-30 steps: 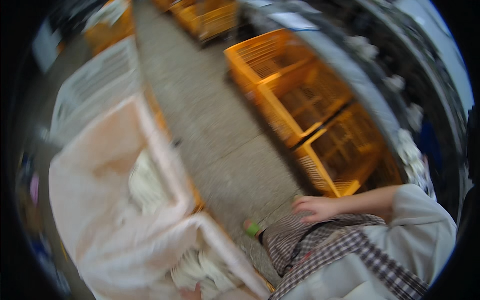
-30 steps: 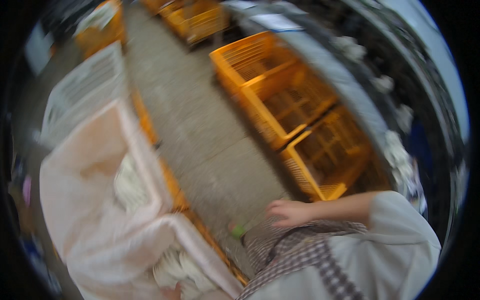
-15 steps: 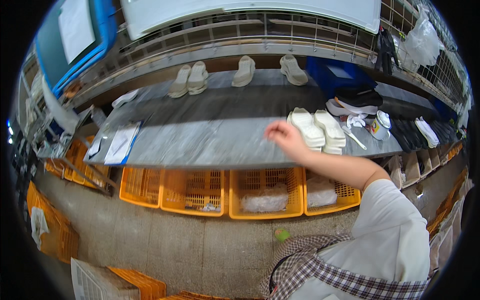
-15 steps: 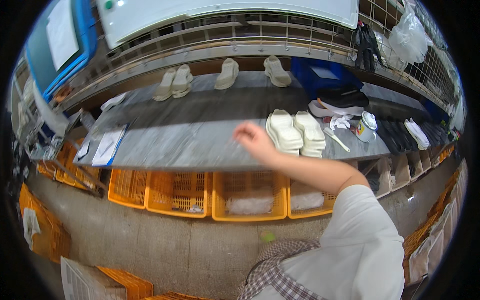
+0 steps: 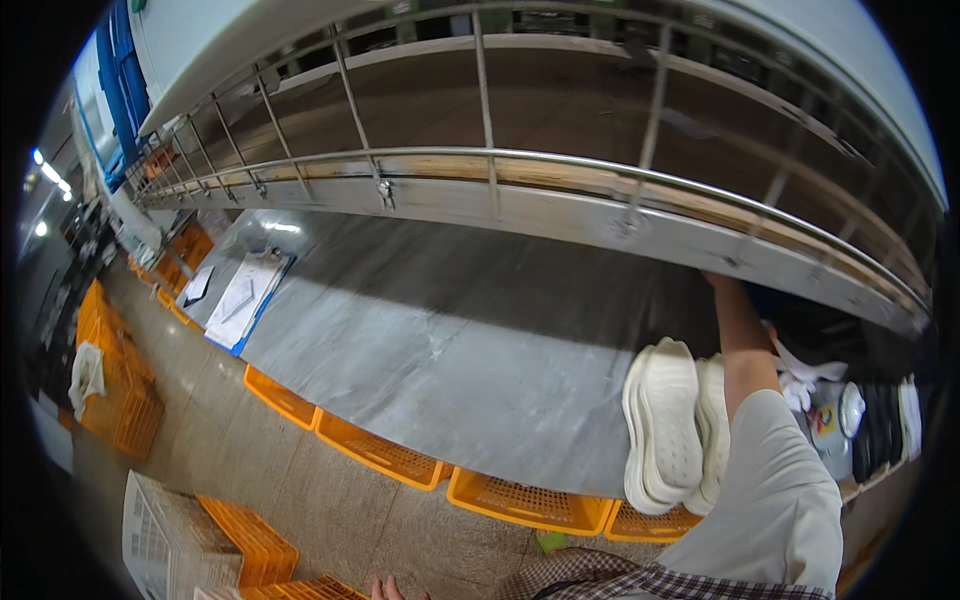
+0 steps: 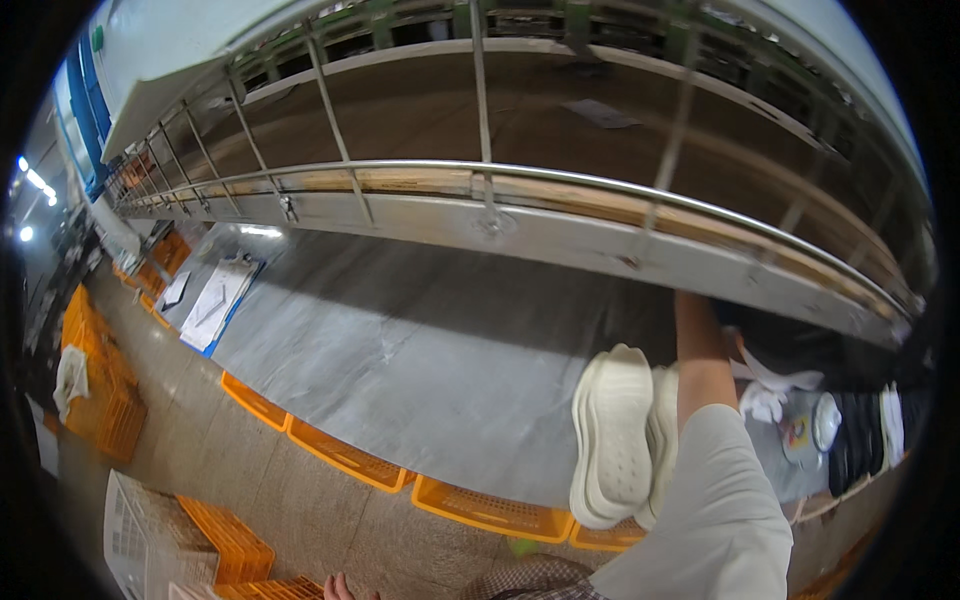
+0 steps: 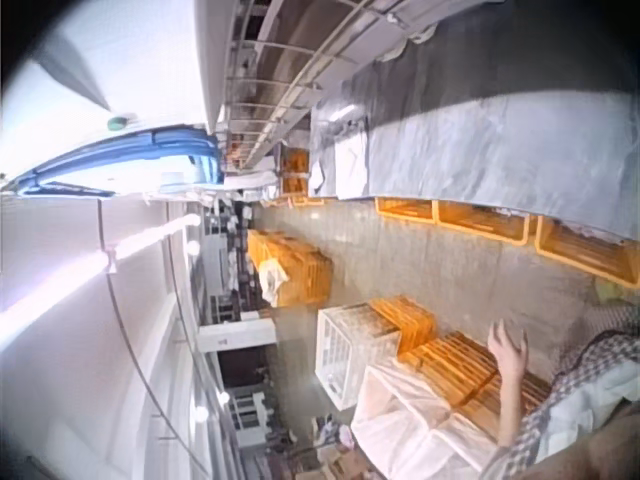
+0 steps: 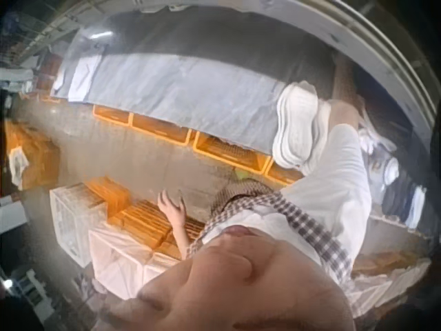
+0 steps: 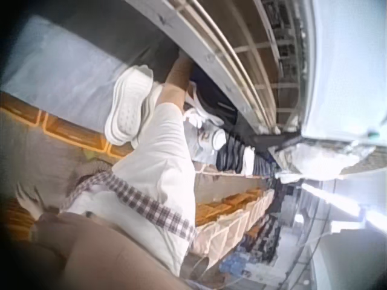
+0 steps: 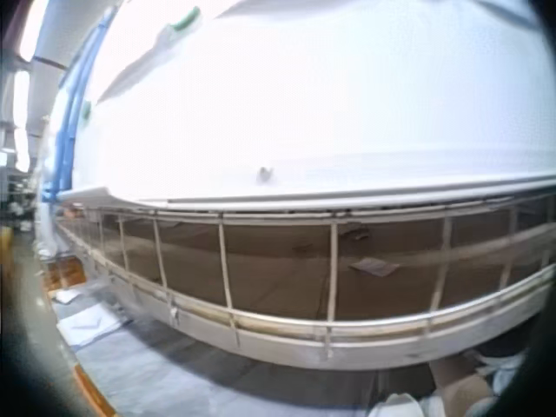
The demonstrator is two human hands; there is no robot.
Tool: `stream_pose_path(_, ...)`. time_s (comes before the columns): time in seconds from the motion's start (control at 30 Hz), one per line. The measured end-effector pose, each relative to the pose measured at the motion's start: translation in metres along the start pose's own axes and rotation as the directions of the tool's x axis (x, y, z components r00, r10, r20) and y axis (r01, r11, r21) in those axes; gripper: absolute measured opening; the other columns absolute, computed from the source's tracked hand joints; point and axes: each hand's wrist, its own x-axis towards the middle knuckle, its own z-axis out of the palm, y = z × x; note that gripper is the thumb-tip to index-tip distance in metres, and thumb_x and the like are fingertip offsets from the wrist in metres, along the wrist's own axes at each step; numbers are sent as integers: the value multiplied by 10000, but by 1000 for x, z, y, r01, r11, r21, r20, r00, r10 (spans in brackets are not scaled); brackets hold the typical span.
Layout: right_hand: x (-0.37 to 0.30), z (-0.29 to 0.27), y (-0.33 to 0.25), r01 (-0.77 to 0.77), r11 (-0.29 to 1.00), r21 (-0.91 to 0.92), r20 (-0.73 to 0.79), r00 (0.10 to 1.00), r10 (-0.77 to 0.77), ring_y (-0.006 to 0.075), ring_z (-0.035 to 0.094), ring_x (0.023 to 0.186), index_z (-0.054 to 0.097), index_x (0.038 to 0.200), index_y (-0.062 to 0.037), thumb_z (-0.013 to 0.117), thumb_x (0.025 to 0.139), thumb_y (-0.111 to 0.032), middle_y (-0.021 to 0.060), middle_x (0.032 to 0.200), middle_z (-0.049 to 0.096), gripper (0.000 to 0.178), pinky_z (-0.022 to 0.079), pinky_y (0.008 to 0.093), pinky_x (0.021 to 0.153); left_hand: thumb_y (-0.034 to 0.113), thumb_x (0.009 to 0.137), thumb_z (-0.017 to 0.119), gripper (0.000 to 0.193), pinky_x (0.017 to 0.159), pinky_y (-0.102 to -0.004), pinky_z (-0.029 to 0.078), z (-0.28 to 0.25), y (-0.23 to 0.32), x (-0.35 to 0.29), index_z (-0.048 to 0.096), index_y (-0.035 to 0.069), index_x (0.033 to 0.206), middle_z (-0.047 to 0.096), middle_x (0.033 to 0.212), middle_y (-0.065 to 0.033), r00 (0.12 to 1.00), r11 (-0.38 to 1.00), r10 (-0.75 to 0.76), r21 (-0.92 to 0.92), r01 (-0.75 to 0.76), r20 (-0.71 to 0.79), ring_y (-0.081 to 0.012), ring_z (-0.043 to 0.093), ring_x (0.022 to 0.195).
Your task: The person picks up pairs of black and white slippers from a metal pot and a bin, inspects them, and places them on a table or into a bin. The person handles the slippers one pair at a time, turning them over to check the soles before stacking them.
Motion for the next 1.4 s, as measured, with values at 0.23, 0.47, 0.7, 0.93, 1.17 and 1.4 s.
stream_pose_path(0.23,26,10,15,-66,992,105,63,996,59,177,582,734,561,1022,-100,580,858,-215,43,840,570,201,471,323,606,188,763,708,709,1034,-503,315,7,13,4,367,65,1372,363,1337,-293,992,994,7,105,-20,123,-457,356,1229)
stream_pose_path(0.47,-9,-7,-35,-116,922,370,378,925,-36,209,598,784,545,1065,-72,562,876,-201,65,916,584,230,497,346,671,205,765,717,715,1024,-502,335,13,13,11,365,73,1373,360,1349,-286,979,993,42,101,-63,198,-462,359,1227)
stream_pose_path(0.7,-162,-91,-89,-474,822,315,889,452,-79,240,615,834,529,1108,-44,544,894,-188,86,992,598,258,523,369,735,193,803,690,682,1021,-479,351,11,30,52,350,65,1381,377,1345,-278,932,965,255,-123,-230,257,-440,385,1218)
stream_pose_path(0.93,-430,-161,-86,-441,893,-87,966,182,184,309,518,1130,224,1448,-86,500,728,52,166,1303,446,784,498,435,889,235,893,624,690,1062,-459,320,-22,110,94,241,12,1422,295,1452,-227,864,292,449,-951,99,228,-343,324,1332)
stream_pose_path(1.17,-635,-180,-15,551,755,356,932,-269,-243,385,332,1286,196,1422,11,674,747,-176,264,1356,322,849,271,426,1078,405,1003,345,591,1060,-413,343,-76,64,62,209,19,1430,347,1423,-154,972,-467,17,-858,213,233,-288,397,1281)
stream_pose_path(1.4,-731,-183,-5,-153,977,149,928,-321,-192,279,384,1232,240,1422,-17,689,790,-269,170,1296,402,815,290,402,1067,472,962,417,612,971,-410,453,-110,-47,1,348,31,1381,492,1319,-123,987,-379,22,-912,157,161,-268,519,1170)
